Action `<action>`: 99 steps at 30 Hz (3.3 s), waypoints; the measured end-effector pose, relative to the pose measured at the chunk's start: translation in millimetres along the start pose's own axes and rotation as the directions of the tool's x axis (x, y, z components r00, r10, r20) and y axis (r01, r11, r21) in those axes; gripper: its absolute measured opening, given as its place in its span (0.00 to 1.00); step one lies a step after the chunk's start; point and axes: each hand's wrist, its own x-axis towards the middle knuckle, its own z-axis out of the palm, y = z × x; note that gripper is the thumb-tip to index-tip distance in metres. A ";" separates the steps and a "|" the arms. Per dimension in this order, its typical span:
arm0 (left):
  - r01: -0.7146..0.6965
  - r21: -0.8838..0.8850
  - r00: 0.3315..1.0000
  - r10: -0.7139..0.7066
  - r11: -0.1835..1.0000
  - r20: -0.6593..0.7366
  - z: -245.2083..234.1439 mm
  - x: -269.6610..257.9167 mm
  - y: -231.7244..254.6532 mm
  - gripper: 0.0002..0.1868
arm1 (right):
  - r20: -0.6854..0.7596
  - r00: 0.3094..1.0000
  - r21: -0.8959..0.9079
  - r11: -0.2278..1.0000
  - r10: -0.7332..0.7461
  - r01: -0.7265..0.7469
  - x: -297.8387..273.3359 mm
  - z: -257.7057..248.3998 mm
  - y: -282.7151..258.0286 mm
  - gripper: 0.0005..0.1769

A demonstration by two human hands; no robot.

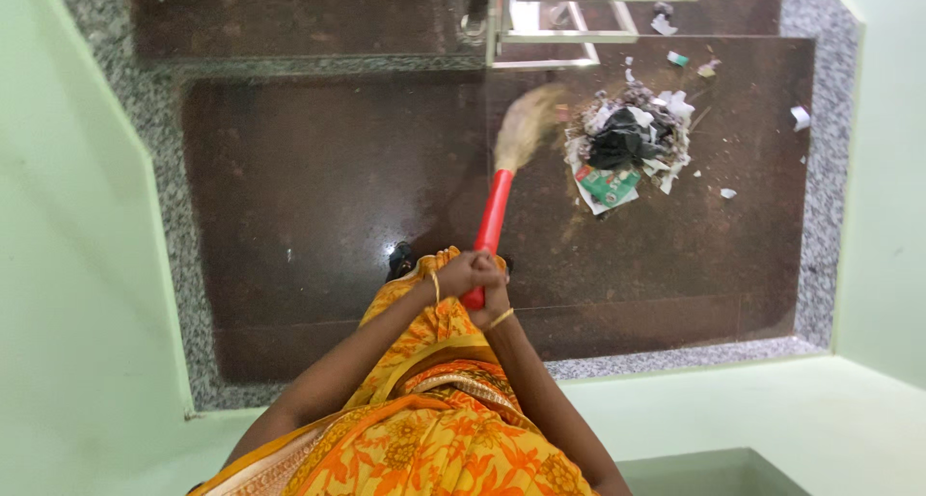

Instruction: The person sweeps debris and paper across the floor and down a staircase using a broom with a red handle.

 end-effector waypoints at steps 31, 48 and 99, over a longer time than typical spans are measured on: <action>0.182 0.391 0.983 -0.169 0.902 -0.068 138.9 120.2 45.3 0.33 | 0.308 0.946 0.225 0.974 -0.098 0.027 0.3 -112.4 -143.9 0.14; 0.333 0.361 0.923 -0.380 0.871 0.064 64.1 279.0 65.6 0.29 | -0.226 0.974 0.331 0.940 -0.009 0.085 101.4 -56.5 -230.5 0.13; 0.415 0.377 0.885 -0.463 0.828 0.045 293.2 207.6 -3.2 0.29 | -0.162 0.980 0.179 0.980 0.115 -0.085 -106.9 -224.7 -245.2 0.13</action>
